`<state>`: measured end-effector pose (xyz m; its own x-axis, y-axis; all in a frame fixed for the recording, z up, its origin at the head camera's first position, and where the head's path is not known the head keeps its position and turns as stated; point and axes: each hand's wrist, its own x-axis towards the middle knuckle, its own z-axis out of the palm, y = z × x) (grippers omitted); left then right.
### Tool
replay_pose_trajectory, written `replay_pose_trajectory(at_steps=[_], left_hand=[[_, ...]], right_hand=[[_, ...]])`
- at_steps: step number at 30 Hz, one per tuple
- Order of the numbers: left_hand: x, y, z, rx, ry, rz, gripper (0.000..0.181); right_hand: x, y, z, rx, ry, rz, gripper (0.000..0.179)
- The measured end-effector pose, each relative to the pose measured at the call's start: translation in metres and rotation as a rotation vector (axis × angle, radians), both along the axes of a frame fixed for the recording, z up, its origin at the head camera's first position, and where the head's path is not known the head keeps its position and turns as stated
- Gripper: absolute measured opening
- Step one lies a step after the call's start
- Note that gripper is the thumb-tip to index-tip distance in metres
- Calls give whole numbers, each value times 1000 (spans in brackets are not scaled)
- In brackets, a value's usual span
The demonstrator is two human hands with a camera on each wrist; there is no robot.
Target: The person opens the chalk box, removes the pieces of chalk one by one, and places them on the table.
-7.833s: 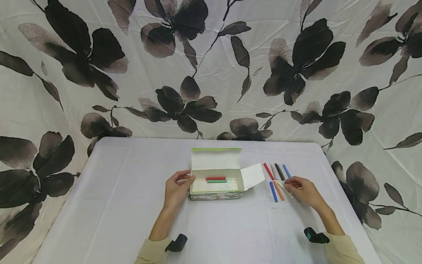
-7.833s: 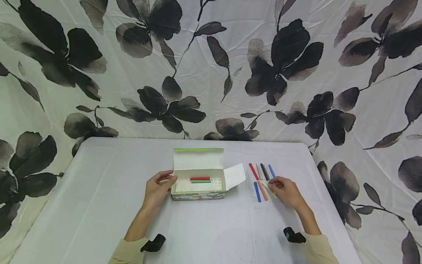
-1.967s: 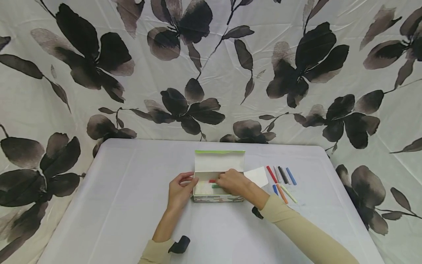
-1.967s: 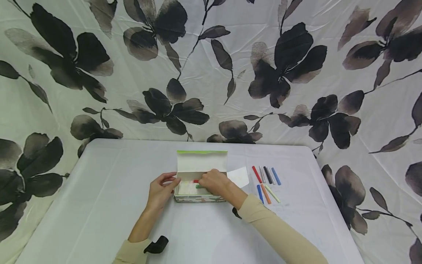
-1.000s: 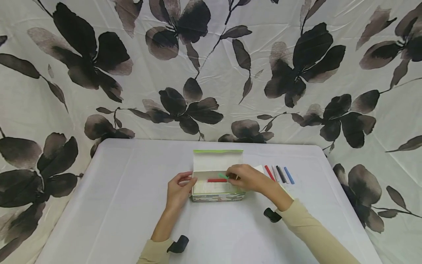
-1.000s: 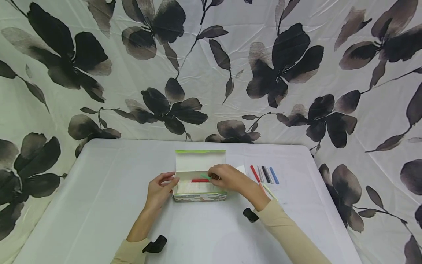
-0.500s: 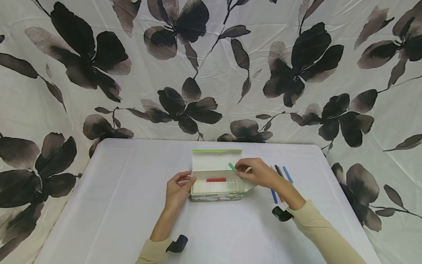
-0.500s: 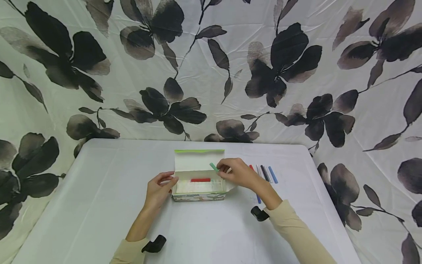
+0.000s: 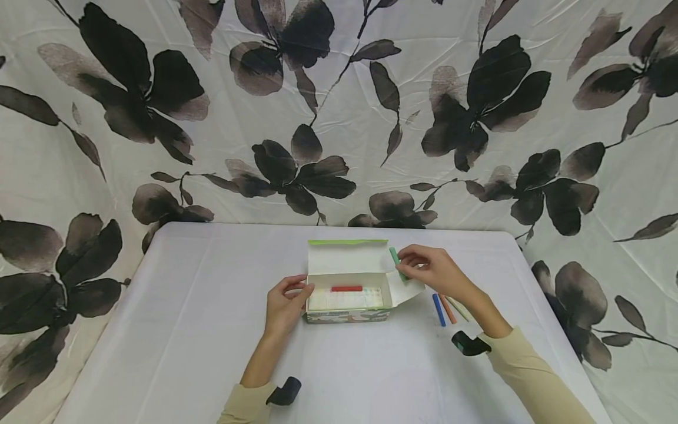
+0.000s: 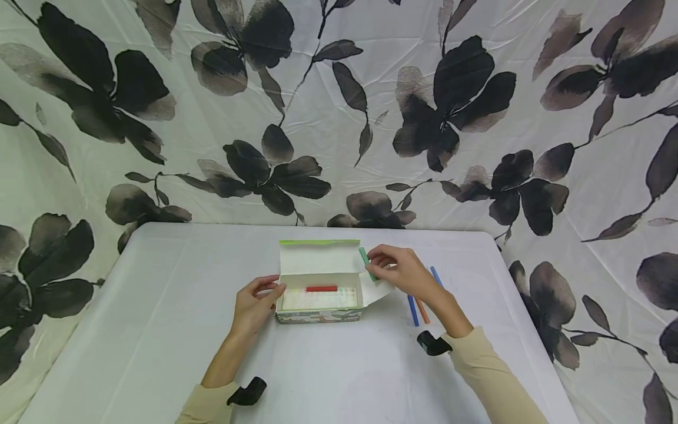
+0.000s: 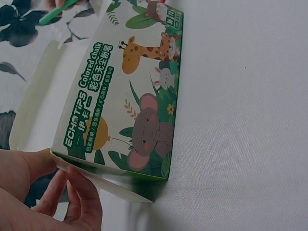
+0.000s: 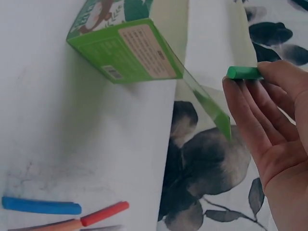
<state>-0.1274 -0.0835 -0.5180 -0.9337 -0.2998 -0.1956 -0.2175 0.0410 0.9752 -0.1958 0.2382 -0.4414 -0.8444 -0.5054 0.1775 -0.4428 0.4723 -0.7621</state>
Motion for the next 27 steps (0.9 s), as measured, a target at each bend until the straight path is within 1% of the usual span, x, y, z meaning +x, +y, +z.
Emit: replay_pose_trajectory(at_steps=[3, 8, 12, 19, 27], left_hand=[[0, 0, 0, -6, -4, -3, 35], [-1, 1, 0, -8, -8, -1, 35], [-1, 1, 0, -2, -3, -3, 34], [-1, 0, -1, -1, -1, 1, 32], [-2, 0, -2, -6, 4, 5, 32]], right_hand=[[0, 9, -1, -7, -26, -33, 22], [0, 25, -2, -58, -96, -78, 27], [1, 38, -4, -86, -116, -99, 27], [4, 62, -15, -132, -158, -136, 27], [11, 86, -29, -124, -196, -216, 32]])
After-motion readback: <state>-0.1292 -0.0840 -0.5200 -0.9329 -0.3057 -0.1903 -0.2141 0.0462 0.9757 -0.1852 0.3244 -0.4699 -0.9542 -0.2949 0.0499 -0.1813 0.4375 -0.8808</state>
